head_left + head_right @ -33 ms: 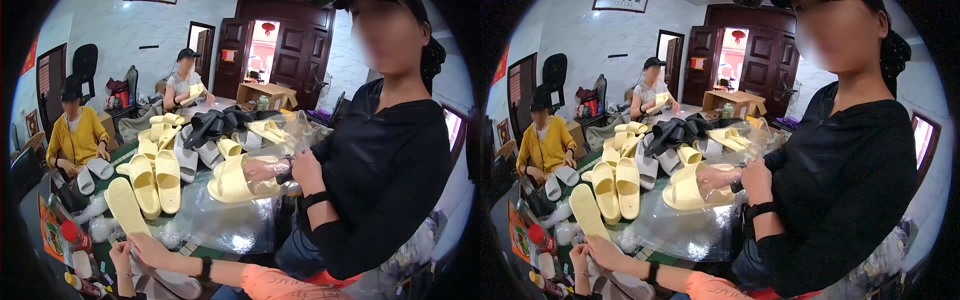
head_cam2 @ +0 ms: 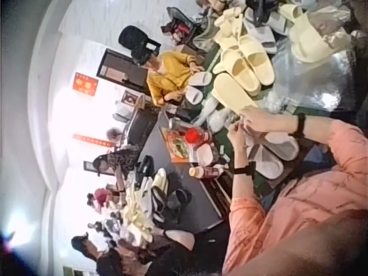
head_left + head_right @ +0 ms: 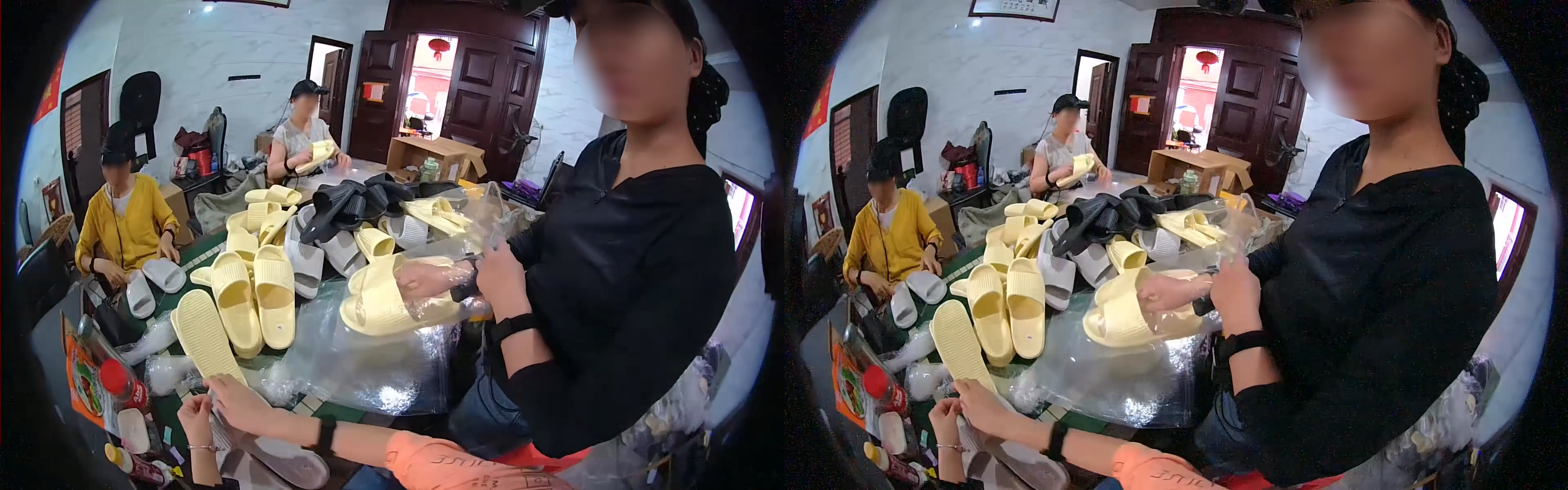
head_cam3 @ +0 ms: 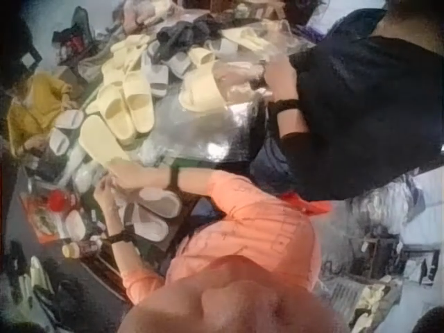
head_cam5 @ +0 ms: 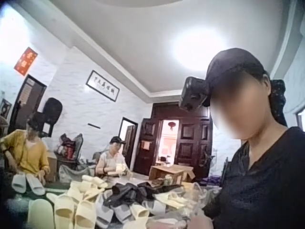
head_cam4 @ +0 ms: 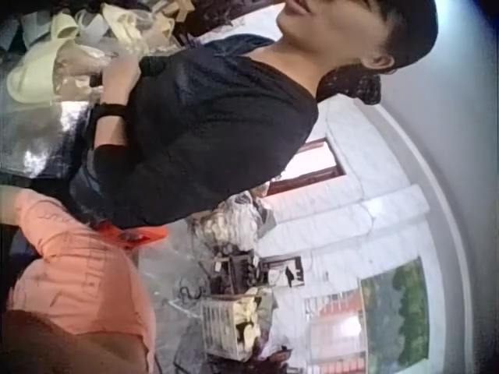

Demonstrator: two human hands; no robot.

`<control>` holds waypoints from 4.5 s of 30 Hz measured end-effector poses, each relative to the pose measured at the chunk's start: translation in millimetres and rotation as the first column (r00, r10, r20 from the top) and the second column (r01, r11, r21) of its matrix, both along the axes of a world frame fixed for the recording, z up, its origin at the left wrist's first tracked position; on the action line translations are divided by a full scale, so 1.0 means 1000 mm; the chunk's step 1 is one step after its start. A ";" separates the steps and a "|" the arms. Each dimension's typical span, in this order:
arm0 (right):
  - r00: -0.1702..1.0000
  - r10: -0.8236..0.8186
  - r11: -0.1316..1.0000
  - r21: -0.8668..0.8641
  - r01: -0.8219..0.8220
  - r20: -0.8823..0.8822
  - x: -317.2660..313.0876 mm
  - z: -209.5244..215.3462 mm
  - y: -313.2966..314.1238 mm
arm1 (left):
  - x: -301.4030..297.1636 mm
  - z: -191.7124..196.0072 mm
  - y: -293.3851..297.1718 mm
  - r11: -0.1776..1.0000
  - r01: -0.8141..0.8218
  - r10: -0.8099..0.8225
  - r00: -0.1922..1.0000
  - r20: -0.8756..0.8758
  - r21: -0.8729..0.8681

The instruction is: Assembling or preparing foam sandals/slides at a group workstation.

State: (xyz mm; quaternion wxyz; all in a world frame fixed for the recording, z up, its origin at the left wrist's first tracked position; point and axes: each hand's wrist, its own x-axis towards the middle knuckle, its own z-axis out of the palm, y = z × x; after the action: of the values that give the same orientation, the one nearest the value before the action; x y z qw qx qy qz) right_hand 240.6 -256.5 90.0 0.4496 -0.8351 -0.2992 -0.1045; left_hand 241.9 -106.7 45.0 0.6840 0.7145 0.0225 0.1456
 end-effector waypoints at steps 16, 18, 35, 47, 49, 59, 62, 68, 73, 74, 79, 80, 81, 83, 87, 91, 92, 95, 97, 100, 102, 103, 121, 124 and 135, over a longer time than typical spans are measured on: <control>0.948 0.126 0.914 0.406 0.003 -0.291 0.011 -0.065 0.032 | -0.010 -0.044 0.008 0.948 -0.113 0.103 0.993 -0.050 -0.299; 0.947 0.108 0.917 0.399 0.023 -0.303 0.010 -0.066 0.029 | -0.009 -0.045 0.005 0.916 -0.144 0.146 0.989 -0.023 -0.373; 0.884 0.204 0.853 0.520 0.051 -0.421 0.018 -0.068 0.027 | -0.011 -0.024 -0.007 0.966 -0.093 0.078 0.994 -0.073 -0.241; 0.936 0.129 0.920 0.391 0.010 -0.328 0.001 -0.067 0.037 | -0.030 -0.029 0.008 0.974 -0.194 0.175 0.972 -0.159 -0.116; 0.917 0.121 0.910 0.411 0.050 -0.379 0.007 -0.066 0.026 | -0.025 -0.018 -0.006 0.974 -0.143 0.119 0.983 -0.137 -0.178; 0.923 0.111 0.903 0.426 0.062 -0.368 0.003 -0.067 0.034 | -0.025 -0.022 -0.001 0.974 -0.106 0.084 0.990 -0.117 -0.201; 0.916 0.109 0.902 0.425 0.072 -0.385 0.003 -0.070 0.037 | -0.029 -0.023 0.002 0.975 -0.112 0.089 0.988 -0.124 -0.191; 0.929 0.076 0.896 0.434 0.096 -0.363 0.010 -0.060 0.023 | -0.015 -0.018 -0.011 0.989 -0.092 0.079 0.991 -0.111 -0.119; 0.846 0.250 0.871 0.491 0.016 -0.471 -0.002 -0.057 0.036 | -0.028 -0.022 0.011 0.990 -0.115 0.102 0.984 -0.147 -0.082; 0.878 0.218 0.884 0.467 0.007 -0.426 -0.002 -0.062 0.037 | -0.030 -0.025 0.011 0.980 -0.125 0.108 0.987 -0.115 -0.154; 0.926 0.150 0.904 0.428 0.013 -0.346 0.005 -0.075 0.027 | -0.023 -0.030 -0.001 0.983 -0.083 0.071 0.995 -0.076 -0.162; 0.915 0.152 0.897 0.441 0.032 -0.375 0.002 -0.075 0.027 | -0.025 -0.030 -0.001 0.990 -0.098 0.087 0.991 -0.103 -0.105; 0.919 0.137 0.895 0.444 0.046 -0.371 0.004 -0.077 0.026 | -0.025 -0.030 -0.002 0.992 -0.116 0.109 0.985 -0.130 -0.047; 0.932 0.148 0.886 0.463 0.023 -0.330 0.008 -0.076 0.028 | -0.022 -0.029 -0.001 0.993 -0.083 0.073 0.991 -0.114 -0.087; 0.910 0.151 0.901 0.433 0.034 -0.387 0.006 -0.067 0.029 | -0.021 -0.026 0.000 0.977 -0.114 0.095 0.990 -0.106 -0.180; 0.911 0.172 0.885 0.466 0.025 -0.375 0.005 -0.064 0.029 | -0.018 -0.034 0.005 0.964 -0.121 0.105 0.991 -0.081 -0.235; 0.914 0.167 0.885 0.465 0.026 -0.369 0.004 -0.064 0.029 | -0.018 -0.034 0.005 0.964 -0.121 0.104 0.991 -0.083 -0.236; 0.913 0.182 0.879 0.477 0.015 -0.365 0.004 -0.063 0.027 | -0.019 -0.030 0.002 0.974 -0.112 0.095 0.991 -0.091 -0.199; 0.909 0.202 0.871 0.491 0.003 -0.364 0.004 -0.062 0.026 | -0.020 -0.027 0.000 0.982 -0.103 0.095 0.994 -0.060 -0.161; 0.897 0.248 0.856 0.517 -0.026 -0.367 0.005 -0.062 0.028 | -0.018 -0.038 0.006 0.976 -0.081 0.078 0.997 -0.021 -0.205; 0.879 0.303 0.819 0.572 -0.043 -0.368 0.007 -0.071 0.030 | -0.018 -0.037 0.005 0.979 -0.075 0.070 0.997 -0.033 -0.192; 0.880 0.302 0.820 0.571 -0.043 -0.367 0.008 -0.075 0.031 | -0.018 -0.036 0.005 0.981 -0.071 0.064 0.997 -0.045 -0.178; 0.882 0.255 0.879 0.476 -0.040 -0.396 0.003 -0.054 0.030 | -0.012 -0.049 0.004 0.971 -0.126 0.126 0.992 -0.014 -0.204; 0.959 -0.208 0.879 0.467 0.096 0.194 -0.008 -0.027 0.027 | -0.012 -0.042 0.001 0.966 -0.196 0.198 0.980 -0.006 -0.168; 0.859 0.425 0.819 -0.284 -0.499 -0.285 -0.087 -0.040 -0.007 | -0.027 -0.035 0.020 0.959 -0.105 0.125 0.990 0.062 -0.263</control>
State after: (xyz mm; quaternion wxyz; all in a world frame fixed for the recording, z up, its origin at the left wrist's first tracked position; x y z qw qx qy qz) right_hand 153.5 -263.5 50.3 0.3352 -0.8091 -0.4584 0.1511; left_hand 215.1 -86.9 9.9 0.7621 0.6104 0.0561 0.2087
